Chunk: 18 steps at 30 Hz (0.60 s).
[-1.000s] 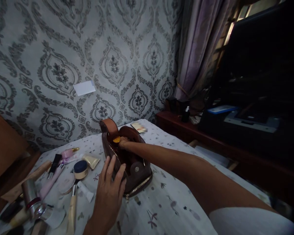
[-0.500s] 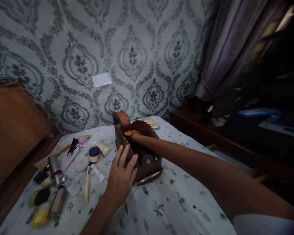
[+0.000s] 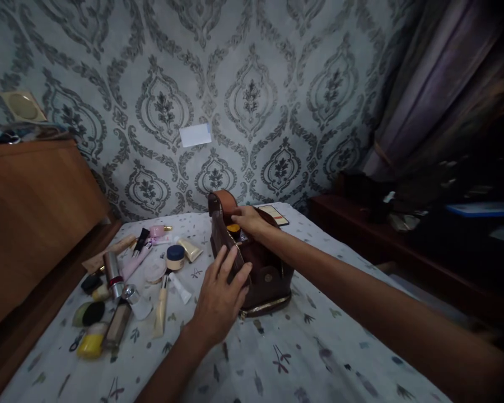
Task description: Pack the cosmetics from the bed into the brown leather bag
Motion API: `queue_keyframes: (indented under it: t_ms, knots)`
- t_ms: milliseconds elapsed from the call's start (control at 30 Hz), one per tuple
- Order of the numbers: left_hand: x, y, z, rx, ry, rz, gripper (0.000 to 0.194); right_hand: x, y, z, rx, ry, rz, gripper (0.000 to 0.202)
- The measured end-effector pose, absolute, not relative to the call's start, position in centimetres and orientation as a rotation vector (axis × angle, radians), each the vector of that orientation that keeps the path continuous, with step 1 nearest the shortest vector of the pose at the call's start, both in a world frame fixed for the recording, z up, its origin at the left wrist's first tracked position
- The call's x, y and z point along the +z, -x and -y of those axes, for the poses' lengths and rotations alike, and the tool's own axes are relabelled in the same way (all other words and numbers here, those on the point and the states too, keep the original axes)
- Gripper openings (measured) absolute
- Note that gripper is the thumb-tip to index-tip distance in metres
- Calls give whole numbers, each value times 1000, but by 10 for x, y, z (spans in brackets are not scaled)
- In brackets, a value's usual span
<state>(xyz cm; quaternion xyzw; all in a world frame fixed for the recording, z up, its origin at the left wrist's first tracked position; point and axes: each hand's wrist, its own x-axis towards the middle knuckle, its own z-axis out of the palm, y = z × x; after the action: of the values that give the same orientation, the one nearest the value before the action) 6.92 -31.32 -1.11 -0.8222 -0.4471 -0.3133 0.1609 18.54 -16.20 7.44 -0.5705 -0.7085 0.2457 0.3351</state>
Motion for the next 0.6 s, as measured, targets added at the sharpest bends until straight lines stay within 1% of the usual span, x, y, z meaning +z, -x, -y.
queue_keyframes:
  t_ms: [67, 100, 167, 267, 333, 400, 467, 500, 567, 600]
  knots:
    - [-11, -69, 313, -906, 2367, 1278, 44, 79, -191, 176, 699, 1325, 1789, 29]
    - [-11, -68, 313, -919, 2381, 1277, 45, 80, -194, 188, 733, 1163, 1699, 31]
    - [-11, -66, 313, -963, 2416, 1268, 48, 81, -200, 217, 732, 895, 1573, 28]
    - [-12, -55, 313, -1072, 2449, 1245, 54, 75, -206, 268, 512, 735, 1544, 20]
    - [-13, -44, 312, -1133, 2417, 1271, 54, 66, -206, 300, 359, 654, 1594, 18]
    - [-15, -29, 310, -1141, 2314, 1357, 50, 53, -203, 324, 305, 497, 1721, 28]
    - [-17, -12, 305, -1037, 2136, 1550, 46, 36, -195, 339, 342, 354, 1845, 39]
    - [-17, -4, 303, -918, 2036, 1695, 46, 27, -190, 344, 367, 300, 1917, 39]
    - [-17, 13, 297, -576, 1818, 1995, 46, 8, -179, 348, 386, 265, 2030, 34]
    - [-17, 20, 295, -506, 1775, 2053, 47, -2, -174, 349, 403, 272, 2082, 30]
